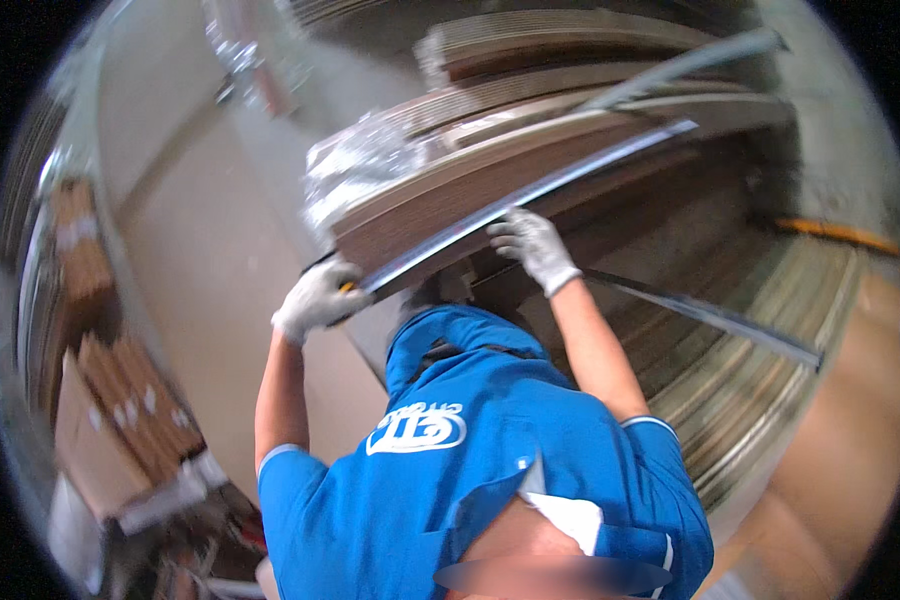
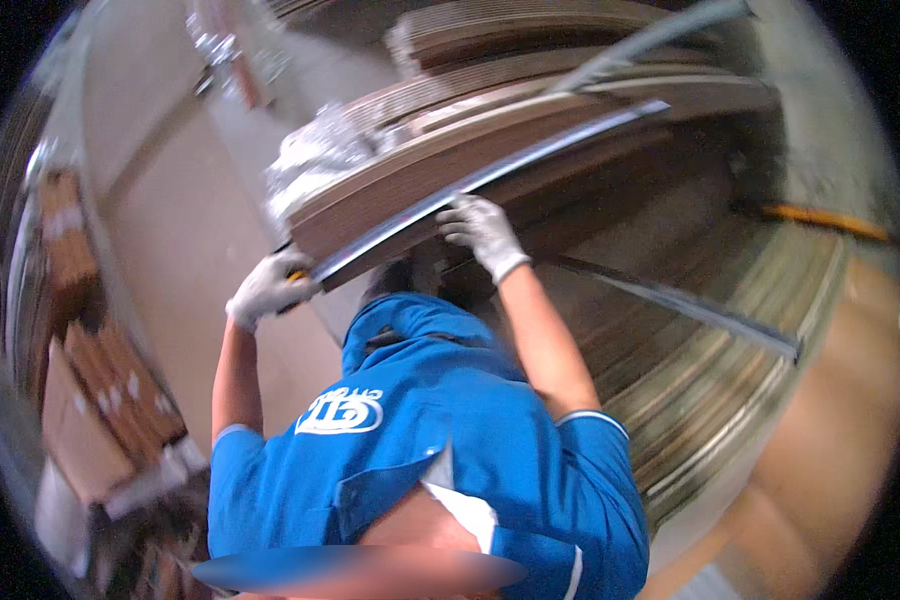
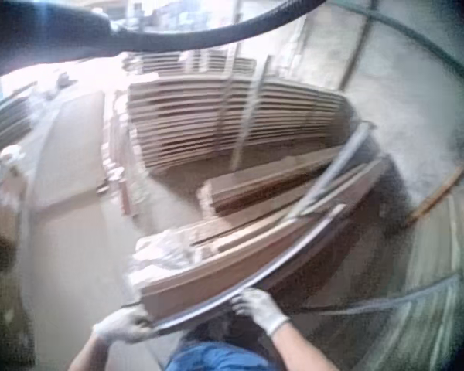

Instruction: The person reviews a clipboard, then uses a tape measure to measure the length of several wooden planks in a warehouse. The person picks up planks, measures them, and places them back on the stack.

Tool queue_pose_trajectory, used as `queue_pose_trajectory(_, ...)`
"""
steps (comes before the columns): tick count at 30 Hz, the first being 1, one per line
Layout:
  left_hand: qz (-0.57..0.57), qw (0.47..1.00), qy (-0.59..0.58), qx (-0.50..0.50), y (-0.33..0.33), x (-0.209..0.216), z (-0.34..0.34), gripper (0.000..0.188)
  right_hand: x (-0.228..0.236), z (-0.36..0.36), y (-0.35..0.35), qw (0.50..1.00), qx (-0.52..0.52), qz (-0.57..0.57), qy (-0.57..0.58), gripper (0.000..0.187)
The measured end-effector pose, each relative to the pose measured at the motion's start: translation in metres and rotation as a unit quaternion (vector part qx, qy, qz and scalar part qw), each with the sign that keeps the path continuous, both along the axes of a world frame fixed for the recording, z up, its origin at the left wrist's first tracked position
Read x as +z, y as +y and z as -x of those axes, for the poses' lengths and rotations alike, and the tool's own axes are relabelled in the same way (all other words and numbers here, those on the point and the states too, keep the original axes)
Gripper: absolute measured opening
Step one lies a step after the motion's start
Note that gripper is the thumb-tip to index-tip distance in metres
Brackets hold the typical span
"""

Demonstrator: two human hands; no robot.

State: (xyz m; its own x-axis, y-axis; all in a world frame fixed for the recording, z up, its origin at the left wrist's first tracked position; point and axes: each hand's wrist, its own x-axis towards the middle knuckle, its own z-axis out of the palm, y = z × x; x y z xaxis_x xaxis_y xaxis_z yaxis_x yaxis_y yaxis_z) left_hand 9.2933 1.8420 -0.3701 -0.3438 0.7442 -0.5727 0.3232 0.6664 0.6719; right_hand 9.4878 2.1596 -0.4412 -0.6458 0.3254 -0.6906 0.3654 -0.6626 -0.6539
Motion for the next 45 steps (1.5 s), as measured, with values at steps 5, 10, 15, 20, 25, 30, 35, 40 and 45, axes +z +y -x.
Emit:
queue_pose_trajectory(5,-0.015,1.000,-0.013,-0.020,0.020,0.009,-0.014,0.042,0.008,0.005,0.007,0.997,-0.072,0.007,0.029,0.025)
queue_pose_trajectory(10,-0.014,1.000,-0.017,0.008,0.044,0.007,-0.027,0.046,0.018,0.004,0.016,0.992,-0.097,-0.064,0.050,0.016)
queue_pose_trajectory(15,-0.137,0.990,0.006,-0.030,0.069,0.001,-0.034,0.045,0.037,0.001,0.014,0.983,-0.081,-0.130,0.096,0.012)
queue_pose_trajectory(20,-0.146,0.989,0.002,-0.021,0.084,0.002,-0.037,0.047,0.052,-0.002,0.013,0.979,-0.093,-0.150,0.097,0.013)
queue_pose_trajectory(25,-0.146,0.989,-0.003,-0.005,0.099,0.011,-0.054,0.048,0.062,-0.009,-0.005,0.978,-0.043,-0.183,0.084,0.017)
queue_pose_trajectory(30,-0.157,0.987,-0.005,0.032,0.110,0.010,-0.067,0.049,0.059,-0.007,-0.030,0.976,-0.030,-0.181,0.118,0.021)
queue_pose_trajectory(35,-0.163,0.985,-0.028,0.044,0.111,-0.002,-0.073,0.043,0.046,-0.010,-0.050,0.981,-0.017,-0.155,0.118,0.024)
queue_pose_trajectory(40,-0.173,0.980,-0.067,0.069,0.112,-0.004,-0.083,0.042,0.039,-0.016,-0.072,0.962,0.101,-0.242,0.072,0.022)
queue_pose_trajectory(45,-0.191,0.977,-0.018,0.096,0.113,0.012,-0.101,0.053,0.040,-0.033,-0.074,0.968,0.088,-0.218,0.090,0.031)
